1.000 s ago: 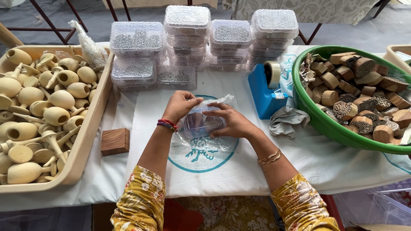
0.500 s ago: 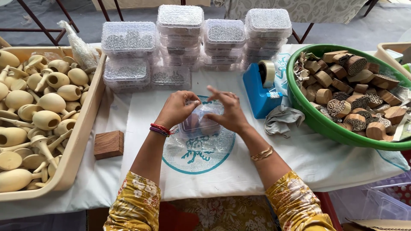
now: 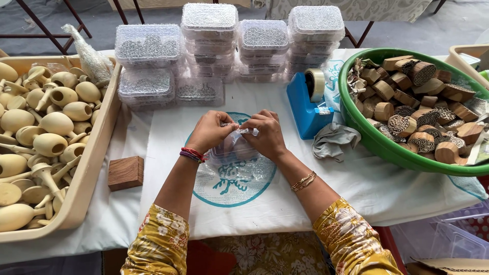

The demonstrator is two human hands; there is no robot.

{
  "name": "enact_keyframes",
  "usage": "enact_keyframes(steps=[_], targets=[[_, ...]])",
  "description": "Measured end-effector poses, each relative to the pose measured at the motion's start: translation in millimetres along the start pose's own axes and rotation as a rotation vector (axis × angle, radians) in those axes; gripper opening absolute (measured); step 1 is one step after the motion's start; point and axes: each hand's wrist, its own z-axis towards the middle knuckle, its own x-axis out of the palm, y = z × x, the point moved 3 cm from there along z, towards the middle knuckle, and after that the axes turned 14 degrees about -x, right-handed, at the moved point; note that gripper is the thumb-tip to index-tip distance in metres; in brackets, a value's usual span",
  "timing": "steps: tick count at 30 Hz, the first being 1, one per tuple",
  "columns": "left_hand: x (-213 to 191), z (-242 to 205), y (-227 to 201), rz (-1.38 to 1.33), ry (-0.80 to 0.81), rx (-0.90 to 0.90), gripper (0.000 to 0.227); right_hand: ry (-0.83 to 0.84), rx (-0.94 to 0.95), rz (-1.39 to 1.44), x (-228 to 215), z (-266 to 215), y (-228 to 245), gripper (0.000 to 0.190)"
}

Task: Packing small wooden objects and stamps into plastic containers and bubble wrap for shipping.

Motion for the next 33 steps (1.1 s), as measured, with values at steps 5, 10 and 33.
enact_keyframes(steps=[5,10,33], targets=[[6.3,-0.1,-2.8,-0.013,-0.047,0.063,0.023,0.006,0.055,0.004,3.2,0.4,0.3,0.012],[11.5,4.1,1.5,-0.100,0.056,0.096,0.022,-0.026,0.131,0.046,0.4,2.2,-1.8,0.014],[-6.0,2.2,11.2,0.023,0.146,0.054,0.019,0.171,0.127,0.770,-2.4,-8.9,-21.0,0.014]])
